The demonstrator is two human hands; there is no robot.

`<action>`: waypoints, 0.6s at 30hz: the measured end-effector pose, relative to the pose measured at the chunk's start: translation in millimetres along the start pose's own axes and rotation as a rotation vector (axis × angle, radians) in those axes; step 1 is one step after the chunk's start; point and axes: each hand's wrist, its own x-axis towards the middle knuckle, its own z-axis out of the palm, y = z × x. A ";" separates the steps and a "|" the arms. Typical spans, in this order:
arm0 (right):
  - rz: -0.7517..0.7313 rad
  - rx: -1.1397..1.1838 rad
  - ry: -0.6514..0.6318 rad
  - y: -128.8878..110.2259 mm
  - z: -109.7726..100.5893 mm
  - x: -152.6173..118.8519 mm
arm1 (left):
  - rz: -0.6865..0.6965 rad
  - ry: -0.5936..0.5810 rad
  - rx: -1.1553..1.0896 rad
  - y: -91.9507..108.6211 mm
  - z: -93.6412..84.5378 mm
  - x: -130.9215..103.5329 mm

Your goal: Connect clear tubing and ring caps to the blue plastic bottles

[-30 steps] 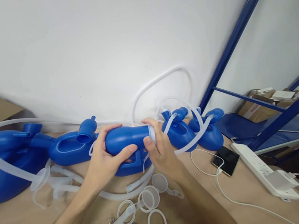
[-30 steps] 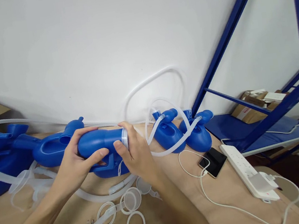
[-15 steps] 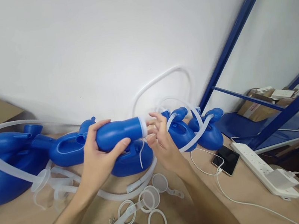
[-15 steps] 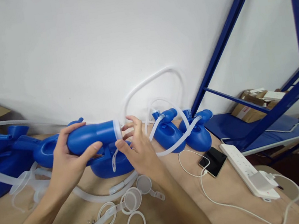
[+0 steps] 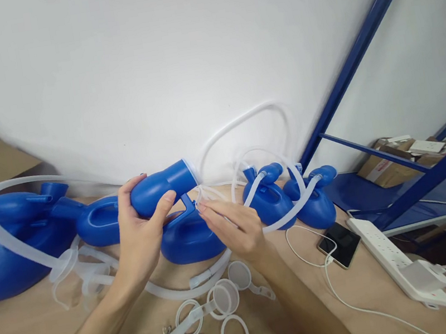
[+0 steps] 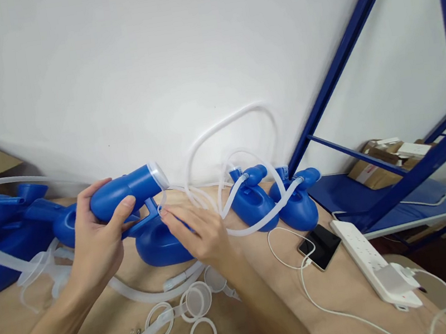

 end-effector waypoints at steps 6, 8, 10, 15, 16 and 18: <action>-0.180 -0.248 0.184 18.9 2.2 -12.1 | -0.009 -0.026 -0.004 -4.2 3.0 -1.7; -0.253 -0.270 0.223 17.1 3.5 -9.0 | -0.046 -0.050 -0.027 -6.7 5.2 -3.6; -0.315 -0.292 0.254 13.8 5.3 -4.4 | -0.089 -0.065 -0.040 -8.5 7.7 -6.0; -0.415 -0.404 0.311 14.2 7.4 2.7 | -0.131 -0.065 -0.073 -10.9 12.3 -8.3; -0.416 -0.406 0.306 16.2 7.4 2.6 | -0.135 -0.062 -0.081 -11.2 12.8 -8.2; -0.414 -0.398 0.291 20.9 8.0 0.7 | -0.144 -0.049 -0.099 -11.3 13.8 -7.9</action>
